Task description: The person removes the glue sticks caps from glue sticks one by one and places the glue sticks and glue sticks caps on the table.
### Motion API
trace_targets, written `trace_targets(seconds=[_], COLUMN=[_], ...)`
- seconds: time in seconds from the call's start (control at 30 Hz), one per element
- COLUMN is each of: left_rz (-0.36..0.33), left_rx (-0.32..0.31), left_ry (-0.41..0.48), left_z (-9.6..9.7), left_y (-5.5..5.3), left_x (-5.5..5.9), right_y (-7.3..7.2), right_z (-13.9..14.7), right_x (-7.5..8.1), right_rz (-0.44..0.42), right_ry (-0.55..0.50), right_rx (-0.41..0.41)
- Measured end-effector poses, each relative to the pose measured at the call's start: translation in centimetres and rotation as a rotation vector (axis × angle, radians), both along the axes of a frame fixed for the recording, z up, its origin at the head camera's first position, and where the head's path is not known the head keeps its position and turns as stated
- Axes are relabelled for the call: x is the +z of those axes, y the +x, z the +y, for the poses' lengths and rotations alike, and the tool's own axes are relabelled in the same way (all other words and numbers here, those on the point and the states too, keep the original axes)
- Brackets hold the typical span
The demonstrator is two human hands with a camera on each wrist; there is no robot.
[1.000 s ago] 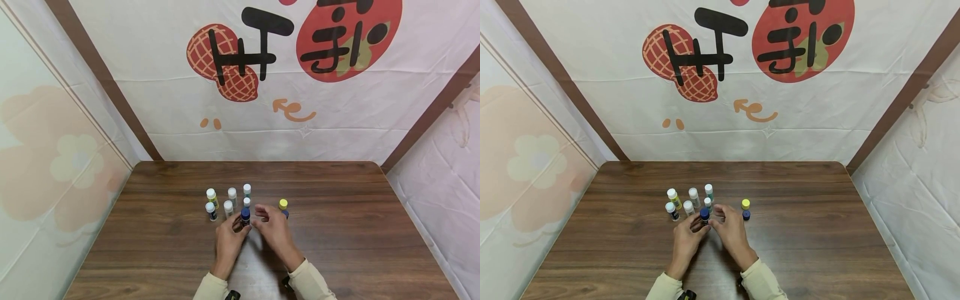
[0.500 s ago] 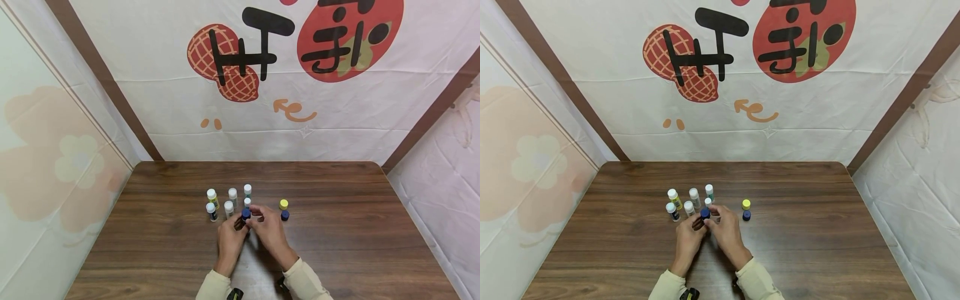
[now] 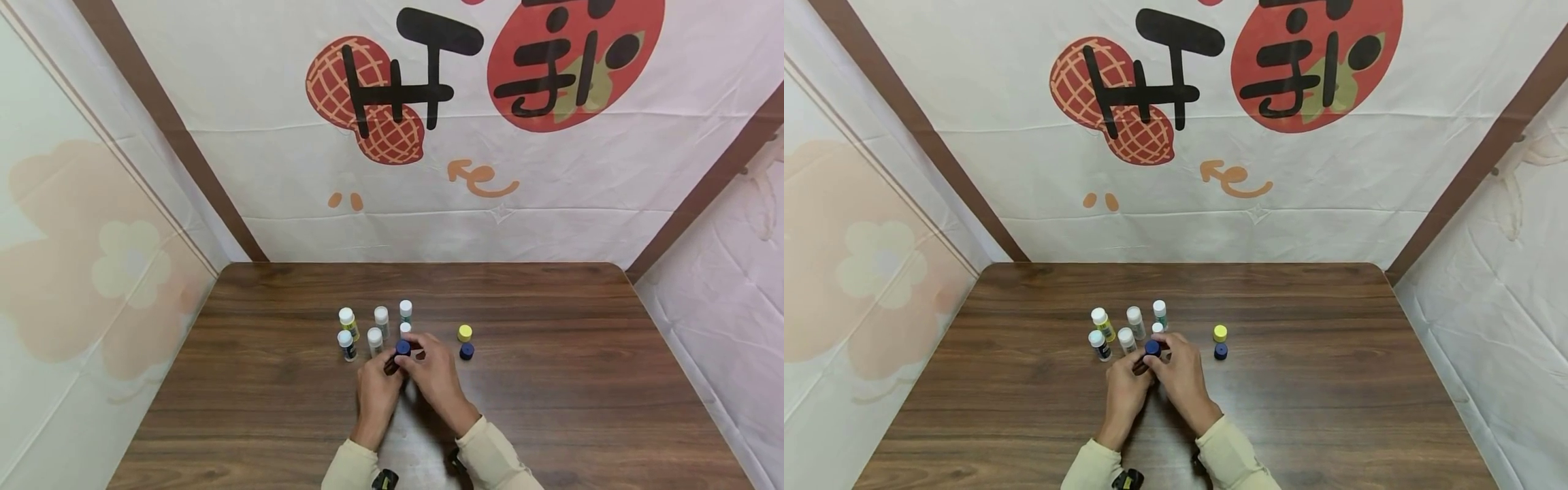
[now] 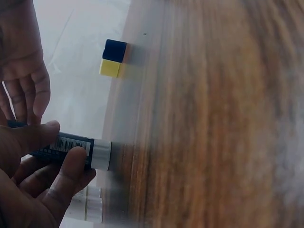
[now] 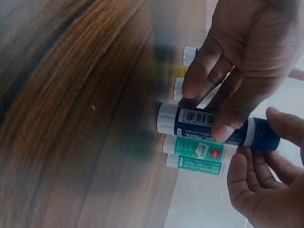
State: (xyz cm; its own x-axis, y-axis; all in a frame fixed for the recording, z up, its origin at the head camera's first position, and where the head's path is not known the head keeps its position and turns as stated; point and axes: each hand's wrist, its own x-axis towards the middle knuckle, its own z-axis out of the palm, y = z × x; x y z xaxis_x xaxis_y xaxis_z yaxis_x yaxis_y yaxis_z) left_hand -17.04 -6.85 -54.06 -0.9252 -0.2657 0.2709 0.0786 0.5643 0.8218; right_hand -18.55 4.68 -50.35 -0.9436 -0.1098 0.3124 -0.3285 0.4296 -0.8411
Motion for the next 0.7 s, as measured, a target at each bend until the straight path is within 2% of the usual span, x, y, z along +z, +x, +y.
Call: trace_targets(seconds=[0.23, 0.47, 0.7], left_rz=[0.012, -0.022, 0.002], left_rx=[0.001, -0.014, -0.024], left_ry=[-0.034, -0.021, -0.038], left_z=[-0.19, -0.26, -0.36], left_y=[-0.09, -0.12, 0.03], left_x=[0.02, 0.19, 0.17], right_y=[-0.15, -0.08, 0.13], right_z=[-0.36, -0.33, -0.37], right_x=[-0.25, -0.14, -0.07], right_rz=[0.014, 0.028, 0.007], right_ry=[0.021, 0.009, -0.011], right_rx=[-0.039, -0.041, -0.033])
